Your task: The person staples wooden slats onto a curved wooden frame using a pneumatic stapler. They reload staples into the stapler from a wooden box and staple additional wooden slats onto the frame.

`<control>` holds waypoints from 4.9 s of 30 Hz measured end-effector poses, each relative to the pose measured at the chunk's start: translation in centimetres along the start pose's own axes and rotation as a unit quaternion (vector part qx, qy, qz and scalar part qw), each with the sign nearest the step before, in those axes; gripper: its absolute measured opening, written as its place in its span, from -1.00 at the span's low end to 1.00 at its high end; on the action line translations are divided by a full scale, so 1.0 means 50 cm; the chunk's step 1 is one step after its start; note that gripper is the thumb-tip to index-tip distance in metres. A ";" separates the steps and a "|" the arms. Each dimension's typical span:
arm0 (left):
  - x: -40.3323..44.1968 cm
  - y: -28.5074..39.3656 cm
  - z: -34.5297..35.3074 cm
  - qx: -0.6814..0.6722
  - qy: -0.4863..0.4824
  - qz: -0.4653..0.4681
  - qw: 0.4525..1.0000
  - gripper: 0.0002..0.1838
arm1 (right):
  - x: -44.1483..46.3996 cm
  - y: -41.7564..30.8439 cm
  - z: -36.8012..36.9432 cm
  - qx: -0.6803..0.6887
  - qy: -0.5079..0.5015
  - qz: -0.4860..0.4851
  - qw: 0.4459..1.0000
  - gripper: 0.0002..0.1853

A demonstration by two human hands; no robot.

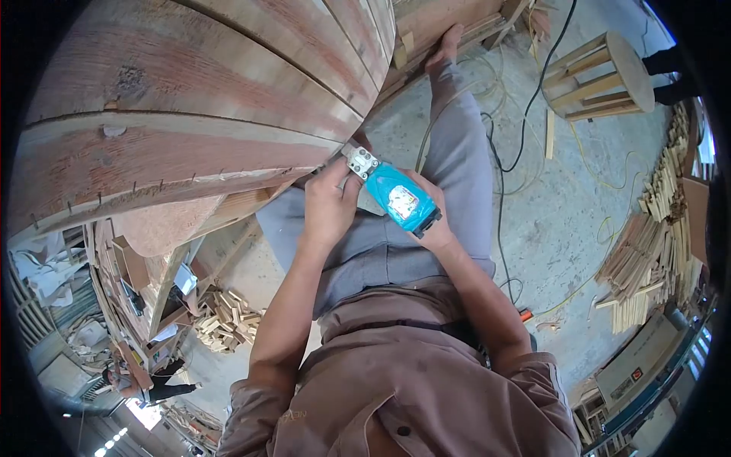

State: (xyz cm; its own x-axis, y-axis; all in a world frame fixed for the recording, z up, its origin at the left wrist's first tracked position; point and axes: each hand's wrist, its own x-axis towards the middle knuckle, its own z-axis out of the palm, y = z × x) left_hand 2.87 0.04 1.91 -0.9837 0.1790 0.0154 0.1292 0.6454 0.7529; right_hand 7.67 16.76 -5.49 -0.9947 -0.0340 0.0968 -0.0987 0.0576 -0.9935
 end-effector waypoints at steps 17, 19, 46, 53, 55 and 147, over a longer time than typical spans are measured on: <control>0.007 0.068 -0.039 -0.031 0.035 0.005 0.999 -0.85 | 0.020 -0.070 -0.010 0.051 -0.006 -0.014 0.999 -0.48; 0.015 0.067 -0.044 -0.020 0.047 0.032 0.998 -0.84 | 0.029 -0.080 -0.010 0.056 -0.010 -0.017 0.998 -0.49; 0.009 0.140 -0.111 -0.034 0.068 0.049 0.996 -0.84 | 0.049 -0.183 -0.018 0.046 -0.003 -0.039 0.998 -0.45; -0.002 0.157 -0.133 -0.016 0.048 0.042 0.998 -0.80 | 0.032 -0.216 -0.017 0.048 -0.001 0.000 0.999 -0.50; 0.004 0.163 -0.138 -0.014 0.066 0.051 0.996 -0.82 | 0.043 -0.226 -0.012 0.032 0.011 -0.058 0.998 -0.50; -0.001 0.357 -0.318 0.042 0.153 0.161 0.974 -0.88 | 0.104 -0.472 -0.031 -0.080 -0.010 -0.209 0.975 -0.27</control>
State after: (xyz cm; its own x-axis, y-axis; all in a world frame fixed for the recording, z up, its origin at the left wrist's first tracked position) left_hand 3.26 -0.26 25.80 -0.8797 0.1608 0.4474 0.4349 0.6526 0.6205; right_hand 4.79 16.79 18.57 -0.8663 -0.1071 0.4878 -0.4995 0.1896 -0.8453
